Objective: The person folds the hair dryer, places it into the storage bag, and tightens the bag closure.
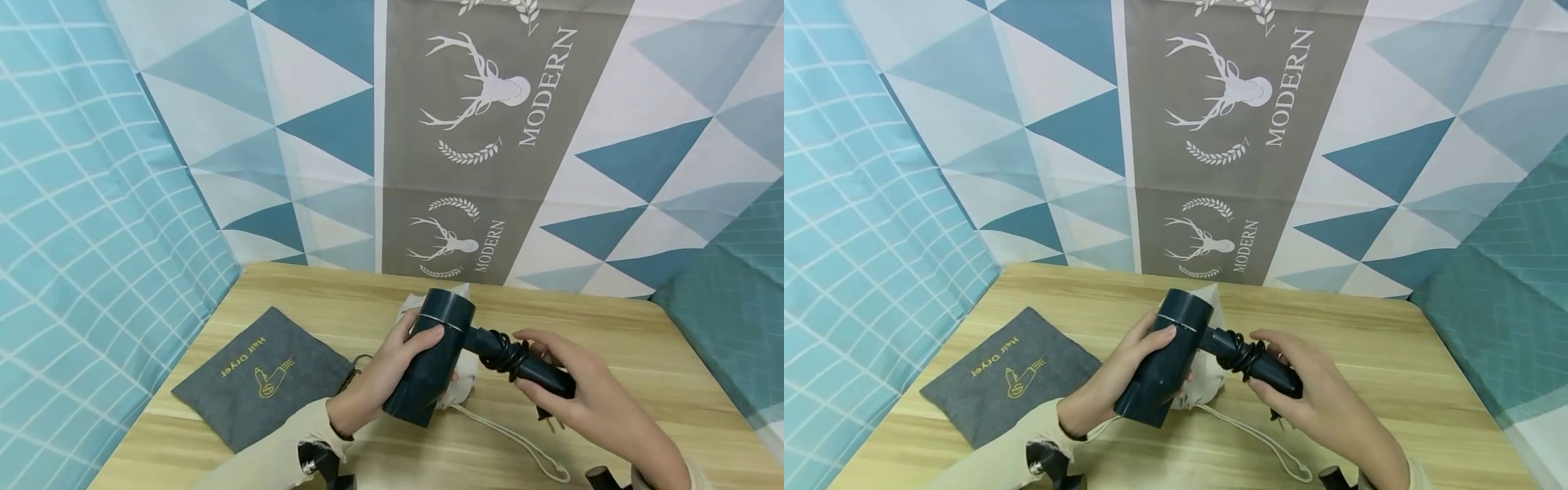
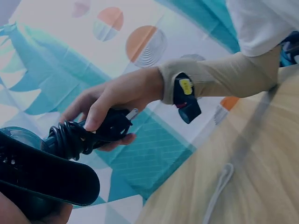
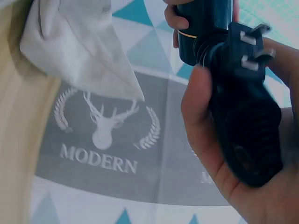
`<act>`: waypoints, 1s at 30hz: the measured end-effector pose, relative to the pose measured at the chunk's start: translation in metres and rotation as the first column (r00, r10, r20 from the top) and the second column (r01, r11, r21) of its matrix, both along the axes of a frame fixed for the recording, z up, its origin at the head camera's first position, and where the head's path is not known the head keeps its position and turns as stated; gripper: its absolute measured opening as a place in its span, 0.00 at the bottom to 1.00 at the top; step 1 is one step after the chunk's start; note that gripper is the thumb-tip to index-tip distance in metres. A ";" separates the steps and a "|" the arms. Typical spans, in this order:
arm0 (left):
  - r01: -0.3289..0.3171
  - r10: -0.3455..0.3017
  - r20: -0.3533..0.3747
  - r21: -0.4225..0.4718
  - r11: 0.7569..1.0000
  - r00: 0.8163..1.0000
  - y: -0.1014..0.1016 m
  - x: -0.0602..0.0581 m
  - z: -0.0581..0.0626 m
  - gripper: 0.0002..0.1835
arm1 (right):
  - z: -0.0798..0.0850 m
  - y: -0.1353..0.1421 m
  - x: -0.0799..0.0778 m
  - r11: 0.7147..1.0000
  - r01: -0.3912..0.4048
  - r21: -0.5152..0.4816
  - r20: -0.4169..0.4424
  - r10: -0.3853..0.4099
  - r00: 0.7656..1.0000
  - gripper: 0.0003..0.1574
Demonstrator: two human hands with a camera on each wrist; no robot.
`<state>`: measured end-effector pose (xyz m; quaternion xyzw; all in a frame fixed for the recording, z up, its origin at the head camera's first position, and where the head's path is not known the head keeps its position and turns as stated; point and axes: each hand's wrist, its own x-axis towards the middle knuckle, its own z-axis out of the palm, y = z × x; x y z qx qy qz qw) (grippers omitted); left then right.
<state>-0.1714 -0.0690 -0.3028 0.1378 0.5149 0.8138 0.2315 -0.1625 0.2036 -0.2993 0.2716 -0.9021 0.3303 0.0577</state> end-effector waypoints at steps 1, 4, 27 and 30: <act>0.006 -0.006 0.003 -0.006 1.000 1.000 -0.002 0.002 0.000 0.23 | -0.002 -0.001 0.001 1.000 -0.013 -0.016 0.059 0.014 0.998 0.34; 0.023 -0.023 0.002 -0.023 0.999 1.000 -0.006 0.007 0.001 0.24 | -0.005 -0.003 0.005 0.998 -0.022 -0.057 0.201 0.033 0.979 0.31; -0.032 0.013 -0.221 -0.083 0.996 0.975 -0.027 0.017 0.015 0.24 | 0.004 -0.032 0.036 0.993 -0.067 -0.093 0.200 0.085 0.976 0.35; -0.077 0.037 -0.288 -0.129 0.989 0.957 -0.026 0.018 0.013 0.19 | -0.003 -0.031 0.031 0.962 -0.138 -0.236 0.452 0.234 0.861 0.34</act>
